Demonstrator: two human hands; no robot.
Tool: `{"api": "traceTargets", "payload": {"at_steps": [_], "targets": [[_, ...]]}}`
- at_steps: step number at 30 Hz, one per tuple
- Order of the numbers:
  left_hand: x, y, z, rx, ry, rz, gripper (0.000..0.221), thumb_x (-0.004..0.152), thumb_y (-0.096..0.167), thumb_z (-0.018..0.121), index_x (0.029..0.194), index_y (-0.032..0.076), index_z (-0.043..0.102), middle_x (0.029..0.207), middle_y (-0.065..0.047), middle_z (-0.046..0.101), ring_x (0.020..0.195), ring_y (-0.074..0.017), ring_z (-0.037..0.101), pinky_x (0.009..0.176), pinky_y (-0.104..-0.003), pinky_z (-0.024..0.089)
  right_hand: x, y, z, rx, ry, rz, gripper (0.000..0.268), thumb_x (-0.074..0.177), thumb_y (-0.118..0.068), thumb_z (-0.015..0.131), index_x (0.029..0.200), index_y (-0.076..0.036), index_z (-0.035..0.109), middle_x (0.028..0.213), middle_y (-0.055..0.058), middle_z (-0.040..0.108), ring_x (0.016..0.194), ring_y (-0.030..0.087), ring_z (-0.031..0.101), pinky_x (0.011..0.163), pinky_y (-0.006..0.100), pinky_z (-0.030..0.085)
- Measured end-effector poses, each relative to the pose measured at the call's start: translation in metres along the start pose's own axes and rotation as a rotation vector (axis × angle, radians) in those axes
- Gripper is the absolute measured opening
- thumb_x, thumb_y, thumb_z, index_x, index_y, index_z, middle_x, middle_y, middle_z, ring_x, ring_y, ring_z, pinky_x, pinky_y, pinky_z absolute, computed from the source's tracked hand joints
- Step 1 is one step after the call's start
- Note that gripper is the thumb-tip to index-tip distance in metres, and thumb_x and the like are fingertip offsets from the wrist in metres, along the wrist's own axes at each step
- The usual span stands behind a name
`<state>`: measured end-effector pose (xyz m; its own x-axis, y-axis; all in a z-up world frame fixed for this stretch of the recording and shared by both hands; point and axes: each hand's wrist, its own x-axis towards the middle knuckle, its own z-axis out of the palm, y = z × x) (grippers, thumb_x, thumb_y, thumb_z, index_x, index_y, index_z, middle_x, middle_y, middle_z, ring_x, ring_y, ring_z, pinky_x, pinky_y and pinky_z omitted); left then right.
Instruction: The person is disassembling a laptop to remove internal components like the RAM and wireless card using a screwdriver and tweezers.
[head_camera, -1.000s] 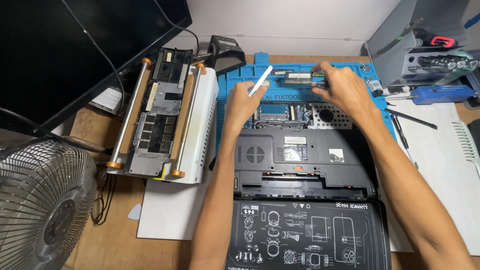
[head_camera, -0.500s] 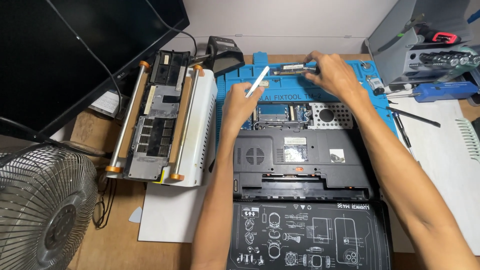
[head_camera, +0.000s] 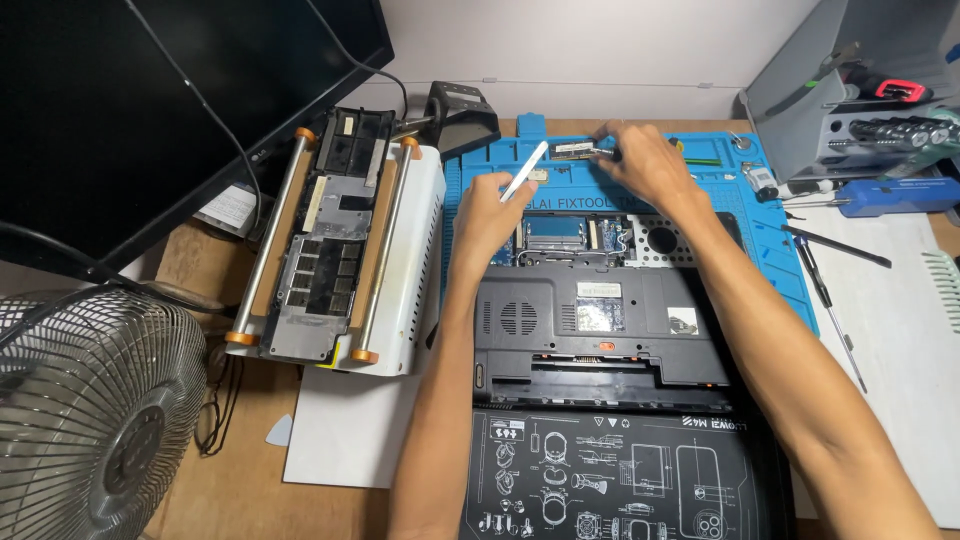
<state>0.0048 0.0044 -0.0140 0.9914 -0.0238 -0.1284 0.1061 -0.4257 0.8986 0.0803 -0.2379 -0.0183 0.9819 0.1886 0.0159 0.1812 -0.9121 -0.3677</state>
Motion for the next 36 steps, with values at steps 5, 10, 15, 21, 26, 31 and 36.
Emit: {"api": "traceTargets", "payload": {"at_steps": [5, 10, 15, 21, 26, 31, 36], "targets": [[0.003, -0.007, 0.003, 0.014, -0.005, -0.005, 0.052, 0.098, 0.031, 0.064, 0.132, -0.007, 0.065, 0.095, -0.027, 0.075, 0.075, -0.0226, 0.074, 0.061, -0.036, 0.057, -0.014, -0.004, -0.004, 0.017, 0.041, -0.039, 0.033, 0.098, -0.014, 0.071, 0.13, -0.01, 0.069, 0.086, 0.023, 0.075, 0.091, 0.042, 0.073, 0.08, 0.055, 0.056], [0.001, -0.002, 0.0, 0.021, -0.009, 0.0, 0.052, 0.098, 0.032, 0.063, 0.132, -0.007, 0.065, 0.096, -0.028, 0.075, 0.077, -0.0236, 0.076, 0.061, -0.036, 0.058, -0.048, -0.017, -0.022, 0.054, 0.082, -0.035, 0.032, 0.1, -0.017, 0.068, 0.131, -0.012, 0.065, 0.08, 0.02, 0.073, 0.086, 0.041, 0.072, 0.078, 0.056, 0.055], [0.003, -0.003, 0.002, 0.031, -0.026, 0.021, 0.051, 0.097, 0.032, 0.063, 0.128, -0.008, 0.066, 0.08, -0.02, 0.073, 0.064, -0.0173, 0.069, 0.055, -0.033, 0.053, -0.08, -0.005, -0.011, 0.044, 0.061, -0.048, 0.033, 0.103, -0.022, 0.049, 0.133, -0.008, 0.054, 0.096, 0.02, 0.064, 0.083, 0.041, 0.069, 0.073, 0.057, 0.054], [-0.002, 0.001, -0.003, 0.011, -0.019, 0.074, 0.037, 0.097, 0.026, 0.062, 0.115, -0.005, 0.073, 0.066, -0.014, 0.068, 0.048, -0.0088, 0.052, 0.048, -0.025, 0.047, -0.154, -0.025, -0.049, 0.065, 0.174, -0.062, 0.05, 0.101, 0.0, 0.047, 0.151, -0.001, 0.047, 0.104, 0.027, 0.055, 0.085, 0.058, 0.065, 0.072, 0.066, 0.051], [-0.01, 0.015, -0.009, 0.089, -0.032, -0.024, 0.027, 0.099, 0.036, 0.059, 0.107, 0.01, 0.066, 0.057, 0.006, 0.039, 0.047, -0.011, 0.031, 0.047, -0.032, 0.025, -0.183, 0.041, -0.027, 0.049, 0.37, -0.111, 0.043, 0.109, -0.006, 0.056, 0.151, 0.001, 0.053, 0.118, 0.023, 0.063, 0.09, 0.037, 0.061, 0.079, 0.049, 0.05], [-0.007, 0.011, -0.006, 0.113, -0.012, 0.0, 0.033, 0.099, 0.036, 0.059, 0.112, 0.009, 0.071, 0.055, 0.006, 0.039, 0.044, -0.0104, 0.031, 0.044, -0.032, 0.025, -0.208, 0.074, -0.013, 0.076, 0.589, -0.163, 0.031, 0.108, 0.003, 0.069, 0.139, 0.01, 0.066, 0.123, 0.026, 0.071, 0.101, 0.033, 0.066, 0.084, 0.04, 0.051], [-0.005, 0.007, -0.002, 0.175, 0.013, -0.008, 0.043, 0.099, 0.037, 0.056, 0.128, 0.007, 0.068, 0.057, 0.004, 0.053, 0.043, -0.012, 0.036, 0.045, -0.034, 0.028, -0.215, 0.078, -0.013, 0.082, 0.727, -0.162, 0.027, 0.11, 0.01, 0.07, 0.137, 0.013, 0.071, 0.117, 0.029, 0.072, 0.095, 0.032, 0.067, 0.078, 0.039, 0.052]]}}
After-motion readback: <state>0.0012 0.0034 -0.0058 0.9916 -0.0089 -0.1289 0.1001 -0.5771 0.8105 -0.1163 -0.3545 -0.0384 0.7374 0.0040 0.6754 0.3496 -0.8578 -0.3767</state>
